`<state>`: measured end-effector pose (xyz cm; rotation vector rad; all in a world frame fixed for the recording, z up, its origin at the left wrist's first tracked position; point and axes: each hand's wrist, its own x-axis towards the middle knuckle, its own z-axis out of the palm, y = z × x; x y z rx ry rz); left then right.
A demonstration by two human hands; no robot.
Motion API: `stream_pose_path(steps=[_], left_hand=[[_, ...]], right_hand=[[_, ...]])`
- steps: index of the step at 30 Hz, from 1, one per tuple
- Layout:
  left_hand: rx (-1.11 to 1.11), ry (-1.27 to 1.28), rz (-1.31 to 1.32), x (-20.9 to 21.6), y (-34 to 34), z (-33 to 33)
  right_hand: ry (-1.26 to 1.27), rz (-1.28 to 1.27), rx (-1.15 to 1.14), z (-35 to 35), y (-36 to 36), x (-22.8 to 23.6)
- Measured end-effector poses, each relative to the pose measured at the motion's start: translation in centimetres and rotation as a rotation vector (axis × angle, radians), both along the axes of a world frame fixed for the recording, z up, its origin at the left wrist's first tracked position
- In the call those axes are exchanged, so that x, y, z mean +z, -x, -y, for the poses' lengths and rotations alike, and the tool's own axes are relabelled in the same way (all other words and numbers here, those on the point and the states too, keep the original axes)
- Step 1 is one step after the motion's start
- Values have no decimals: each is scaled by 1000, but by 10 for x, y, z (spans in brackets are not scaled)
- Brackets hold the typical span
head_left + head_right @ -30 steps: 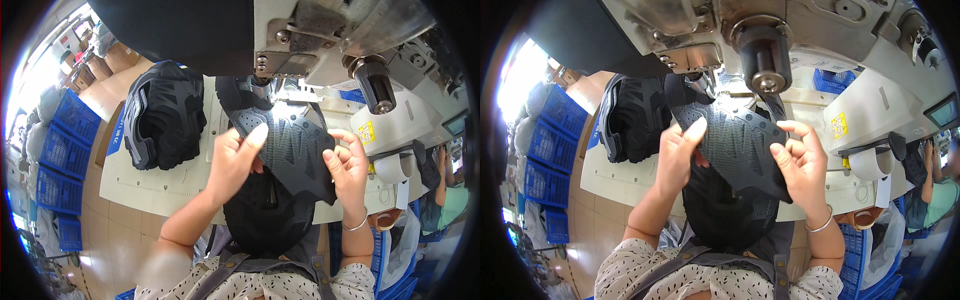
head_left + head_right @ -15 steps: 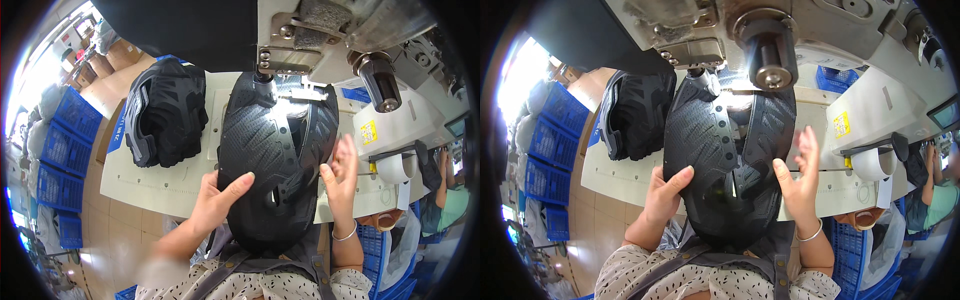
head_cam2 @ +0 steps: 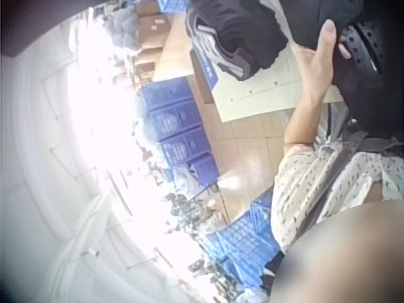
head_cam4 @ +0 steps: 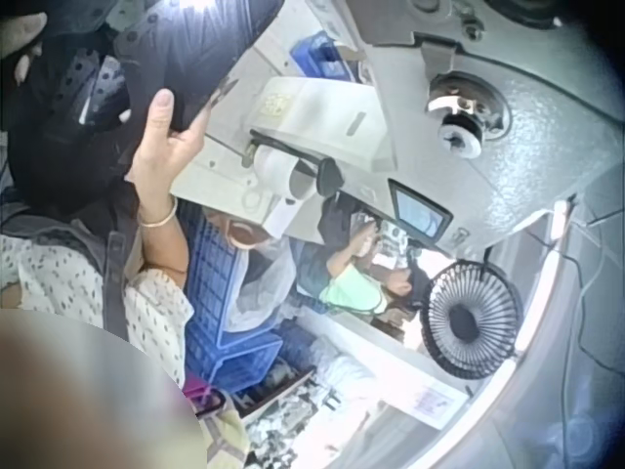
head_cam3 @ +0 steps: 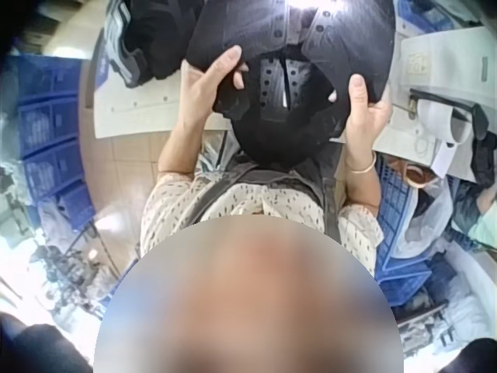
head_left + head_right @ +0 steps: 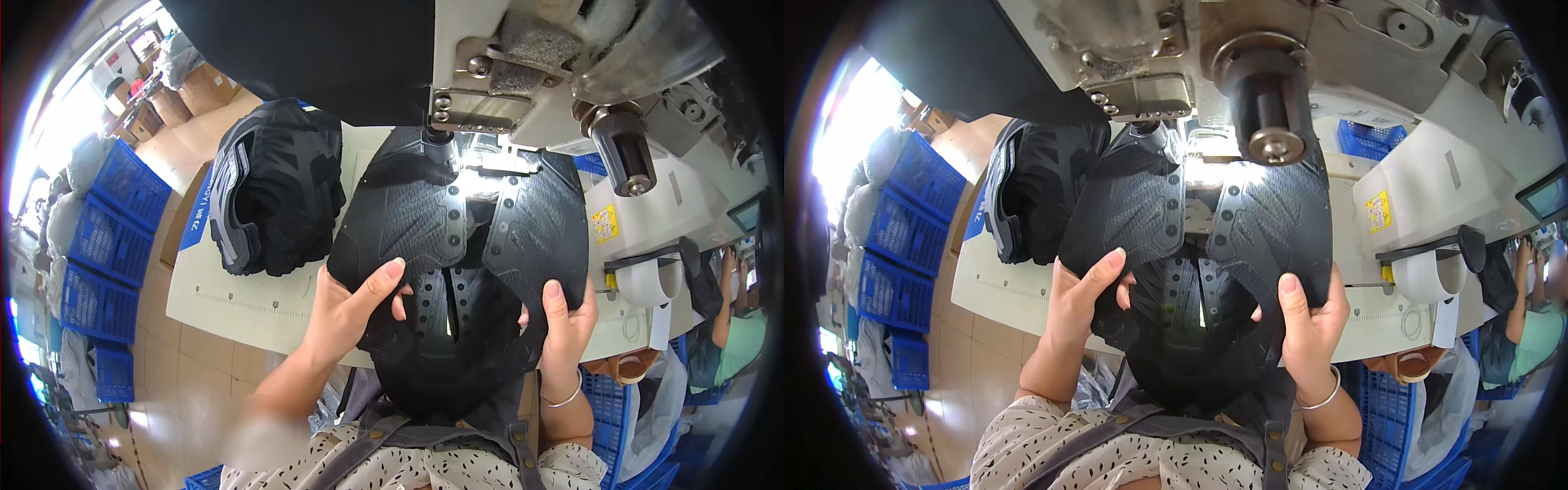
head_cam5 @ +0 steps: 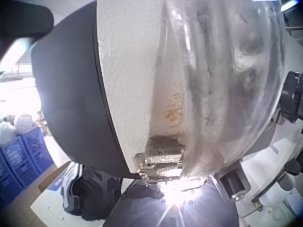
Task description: The recorder is using an industrial sewing machine to stitch together components of a black shoe upper.
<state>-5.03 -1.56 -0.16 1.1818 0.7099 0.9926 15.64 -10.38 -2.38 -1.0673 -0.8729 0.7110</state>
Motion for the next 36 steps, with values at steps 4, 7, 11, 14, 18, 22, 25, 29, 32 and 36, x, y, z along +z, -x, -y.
stream_pose_path(steps=[4,7,11,14,18,22,25,29,32,36], left_hand=[[42,-73,-5,2,-8,-12],[51,-98,-22,4,-12,-21],[63,-92,-19,6,-15,-34],[28,-83,-31,9,-16,-43],[32,-81,-7,9,-16,-50],[7,-21,3,7,-14,-51],[48,122,61,9,-16,-56],[214,38,178,16,-27,-86],[497,-720,-278,23,-11,-113],[755,-497,-145,17,51,-126]], right_hand=[[-31,4,4,-15,-5,4],[-45,-18,-2,-25,-7,6],[-67,3,13,-38,-13,9],[-17,-50,10,-44,-15,11],[-59,-33,11,-47,-14,14],[-46,-17,5,-47,-14,13],[-45,-14,15,-48,-19,14],[28,58,85,-69,-43,17],[-144,242,170,-127,-69,7],[-259,-117,546,-181,-88,-27]])
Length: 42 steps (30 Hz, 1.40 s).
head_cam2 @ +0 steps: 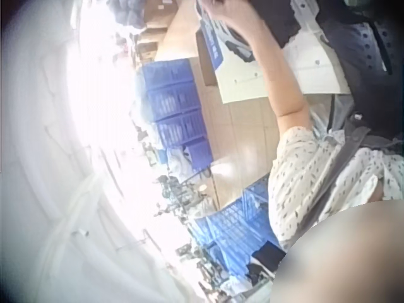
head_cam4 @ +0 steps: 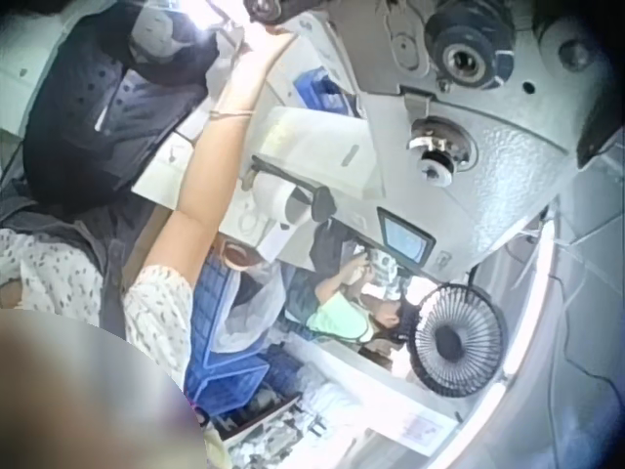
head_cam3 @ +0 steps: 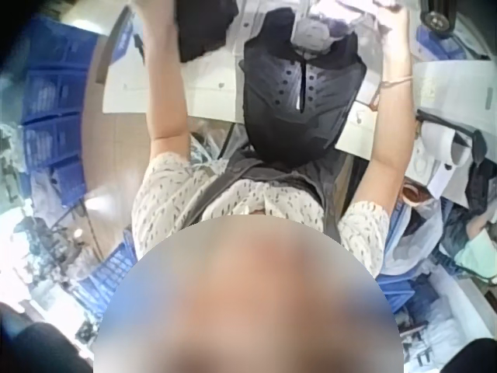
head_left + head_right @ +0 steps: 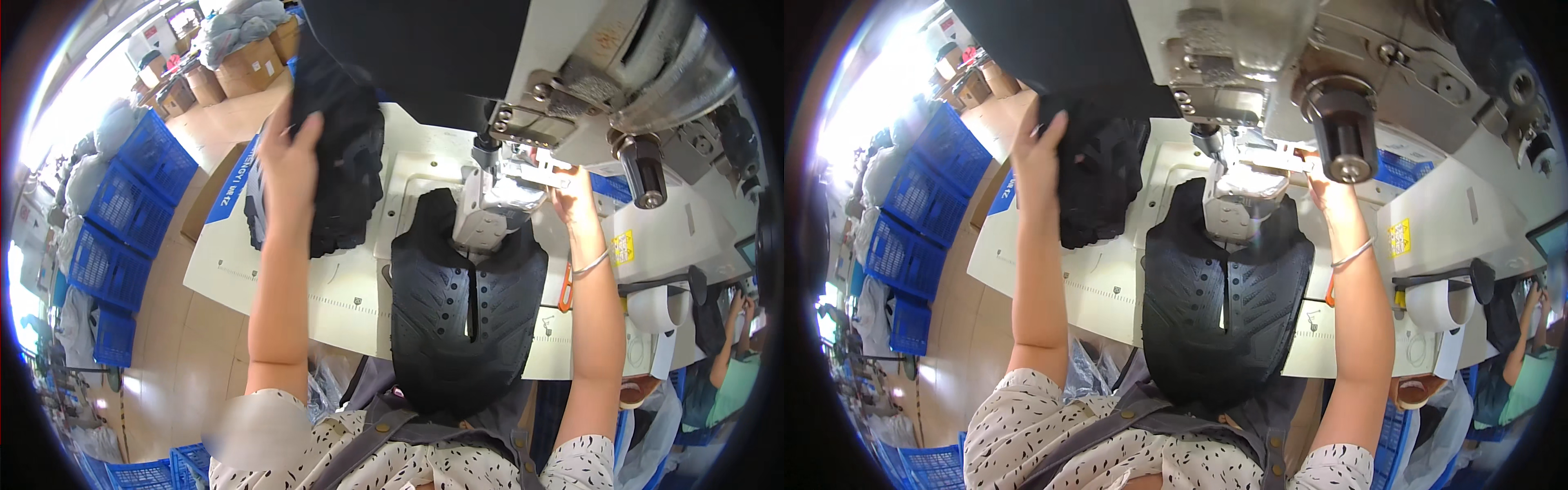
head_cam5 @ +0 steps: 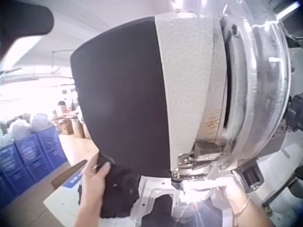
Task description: The recorder is using an industrial sewing machine to stitch together components of a black shoe upper.
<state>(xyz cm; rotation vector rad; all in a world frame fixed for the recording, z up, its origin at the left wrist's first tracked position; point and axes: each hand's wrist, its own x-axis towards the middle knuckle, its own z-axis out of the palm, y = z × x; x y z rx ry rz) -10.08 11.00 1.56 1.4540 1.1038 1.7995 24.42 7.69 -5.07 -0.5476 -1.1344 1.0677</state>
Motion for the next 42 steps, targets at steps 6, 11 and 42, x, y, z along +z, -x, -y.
stream_pose_path(steps=[6,11,42], left_hand=[[97,342,29,-34,109,-10],[390,209,-545,-49,121,-9],[-394,112,-992,-81,-41,103]], right_hand=[[257,464,-387,66,15,-10],[436,956,-651,130,38,-4],[162,1015,-711,123,33,-23]])
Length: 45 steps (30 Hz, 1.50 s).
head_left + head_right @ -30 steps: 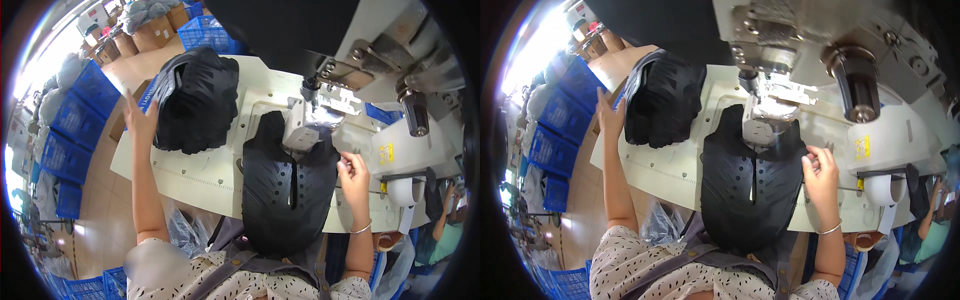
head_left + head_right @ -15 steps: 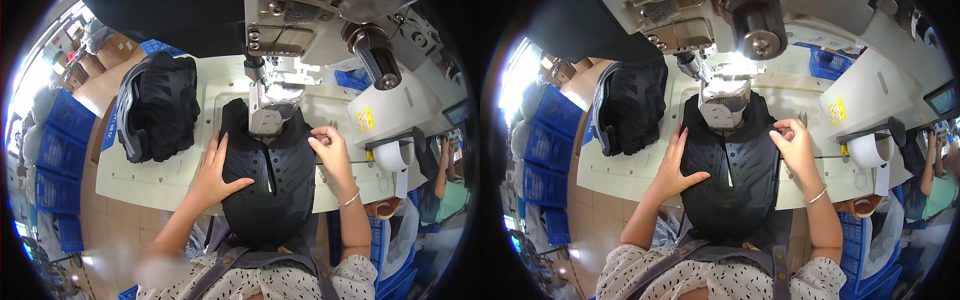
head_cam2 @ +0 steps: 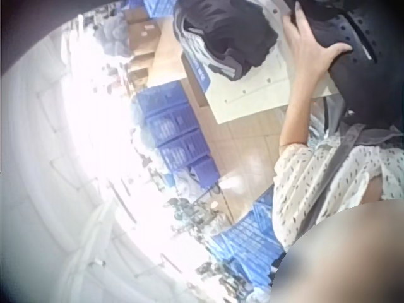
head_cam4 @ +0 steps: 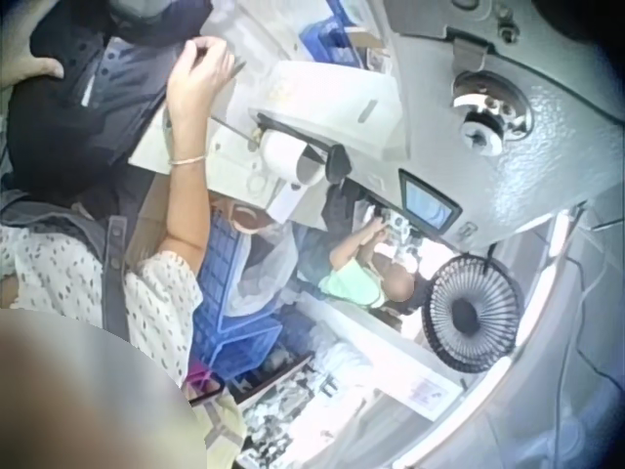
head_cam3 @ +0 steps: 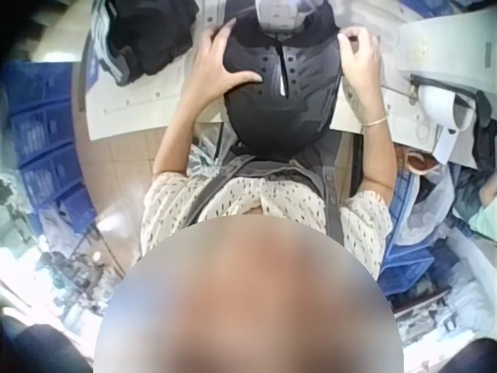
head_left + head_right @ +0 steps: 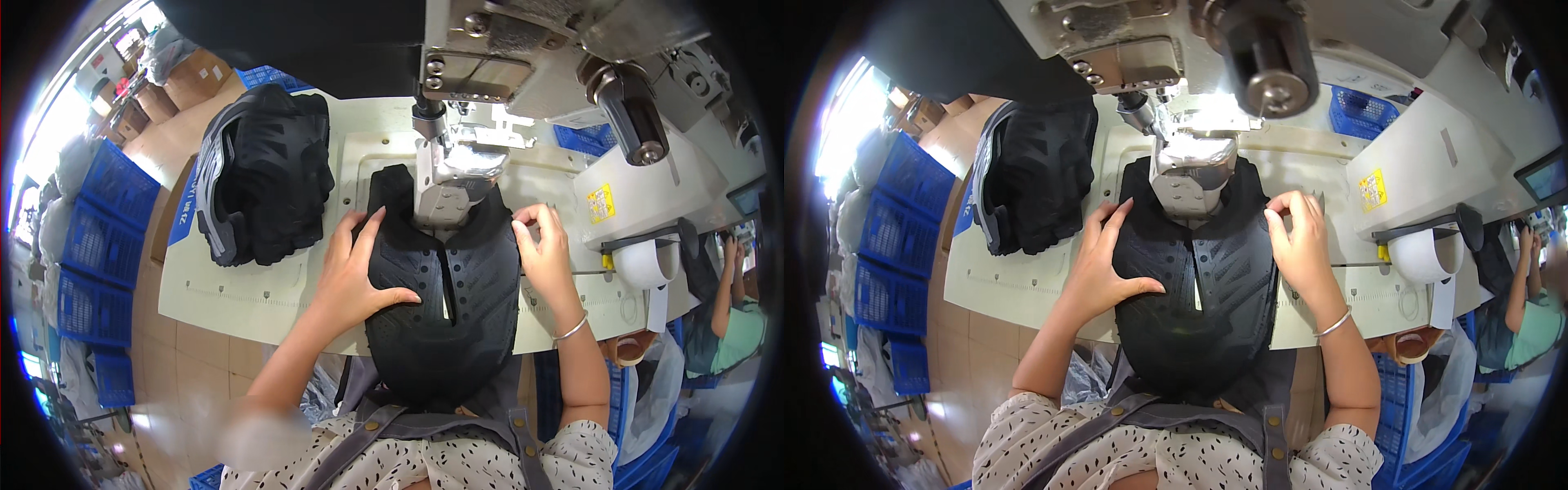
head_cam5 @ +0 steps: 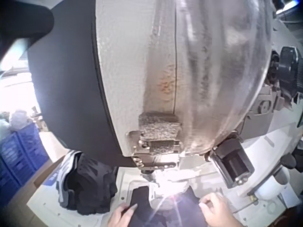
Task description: The recorder is using an industrial sewing machine to stitch together components of a black shoe upper.
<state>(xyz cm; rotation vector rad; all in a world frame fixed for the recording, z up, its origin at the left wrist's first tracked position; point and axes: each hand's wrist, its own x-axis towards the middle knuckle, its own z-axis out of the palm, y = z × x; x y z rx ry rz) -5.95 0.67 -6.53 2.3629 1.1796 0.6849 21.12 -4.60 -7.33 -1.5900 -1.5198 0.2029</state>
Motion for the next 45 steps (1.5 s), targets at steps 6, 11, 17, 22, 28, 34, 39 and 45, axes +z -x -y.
stream_pose_path(steps=[6,11,17,22,28,34,39,45], left_hand=[[44,-208,-120,7,-1,3],[33,-142,-129,6,-1,7],[5,668,1012,21,-5,15],[-62,1059,1109,43,-11,31],[-3,940,1180,62,-23,25],[-18,885,1159,70,-28,18],[122,736,1219,66,-33,18],[-15,668,1182,62,-41,6]], right_hand=[[-166,-457,26,15,19,1],[-24,-627,200,52,50,15],[74,-1179,170,62,61,27],[-61,-1213,267,53,54,47],[-120,-1339,292,39,51,58],[-181,-1341,335,30,46,62],[-244,-1187,196,33,55,61],[-190,-1447,217,17,41,59]])
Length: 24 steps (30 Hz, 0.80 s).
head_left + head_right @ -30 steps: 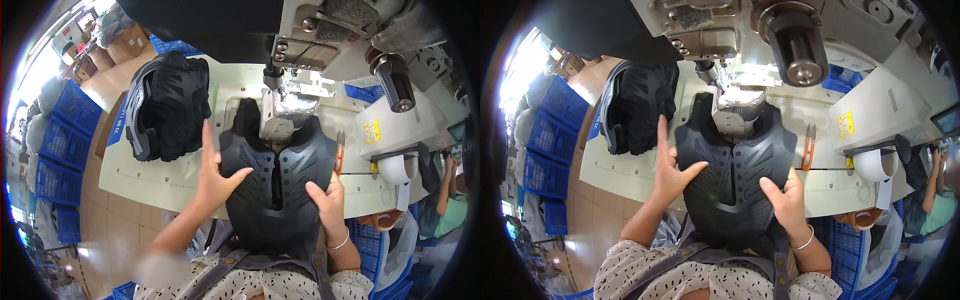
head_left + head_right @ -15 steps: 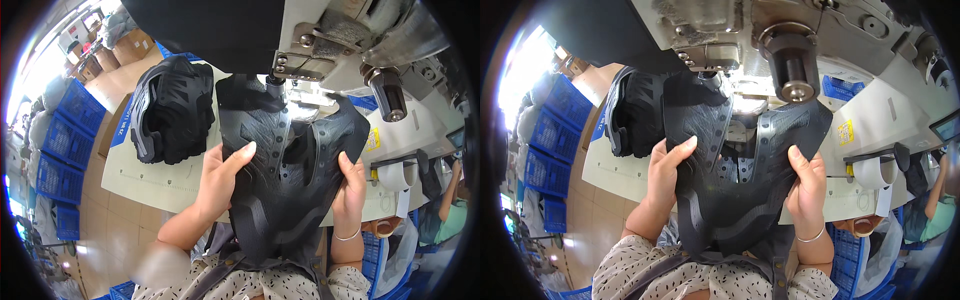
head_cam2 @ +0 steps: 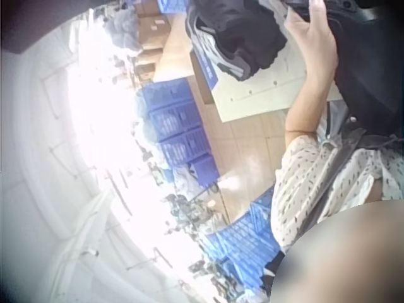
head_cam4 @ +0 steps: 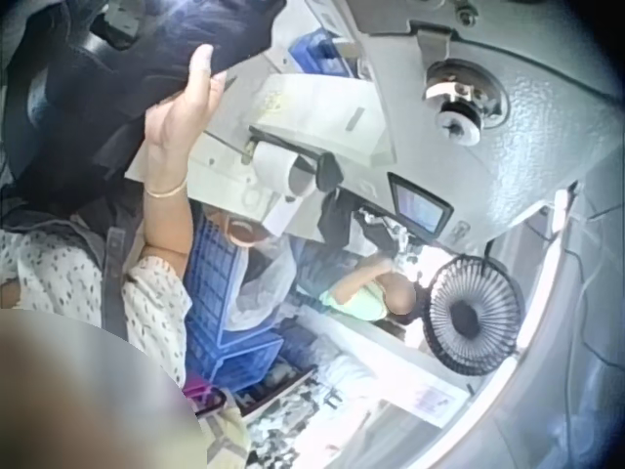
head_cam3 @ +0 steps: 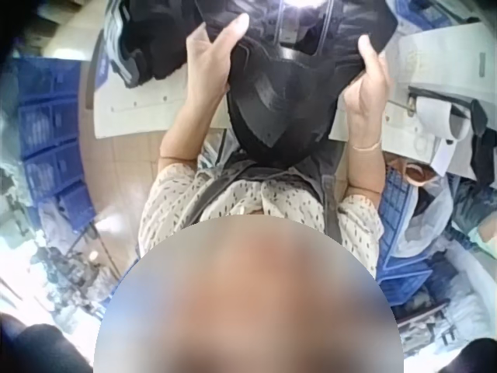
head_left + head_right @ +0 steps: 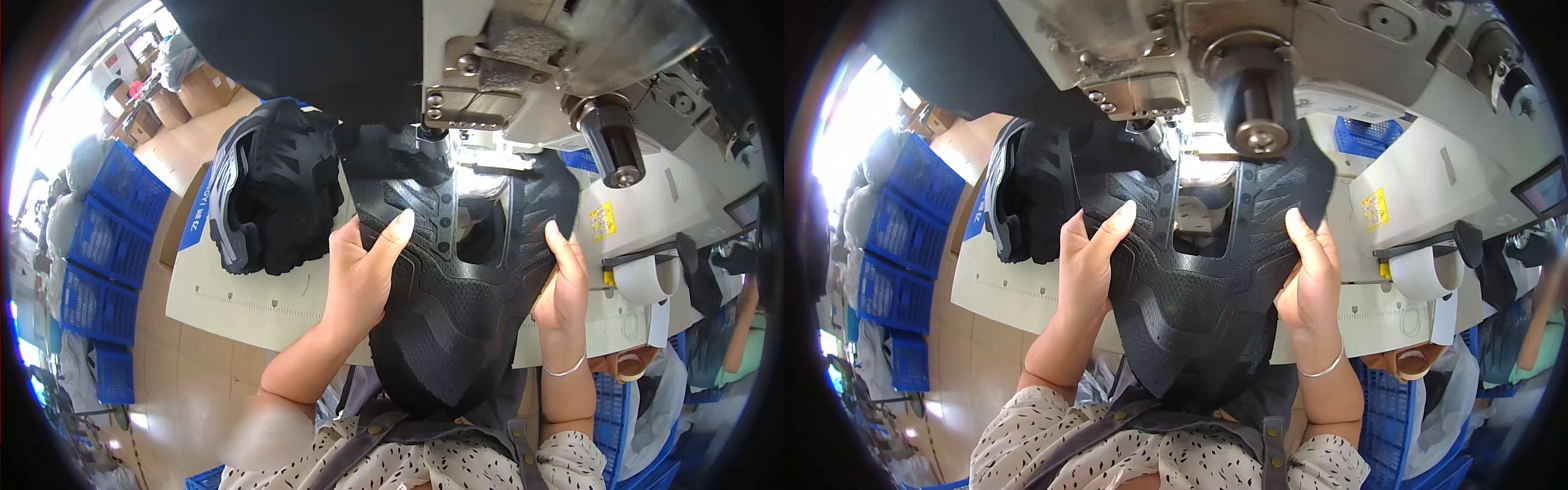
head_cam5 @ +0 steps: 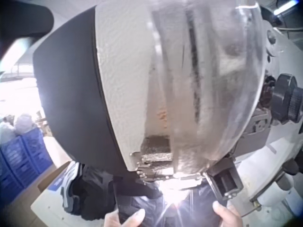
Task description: The recorder is using an industrial sewing machine to stitch together components of a black shoe upper.
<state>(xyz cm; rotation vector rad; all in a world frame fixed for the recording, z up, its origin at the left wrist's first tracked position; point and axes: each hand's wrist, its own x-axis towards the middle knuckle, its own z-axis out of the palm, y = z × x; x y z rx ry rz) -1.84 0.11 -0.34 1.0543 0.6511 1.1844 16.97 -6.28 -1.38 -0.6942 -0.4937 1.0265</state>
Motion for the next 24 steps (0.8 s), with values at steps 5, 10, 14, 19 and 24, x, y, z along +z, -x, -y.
stream_pose_path(steps=[5,10,14,19,24], left_hand=[[76,-131,-120,-3,-3,2],[78,-149,-109,-5,-4,5],[83,-159,-91,-4,-5,5],[97,-213,-97,-3,-7,6],[-27,7,-153,-7,-1,20]], right_hand=[[-32,122,119,11,2,-8],[-12,196,1,19,6,-11],[-41,211,-4,19,5,-8],[-18,298,98,27,6,-6],[54,435,33,36,7,-4]])
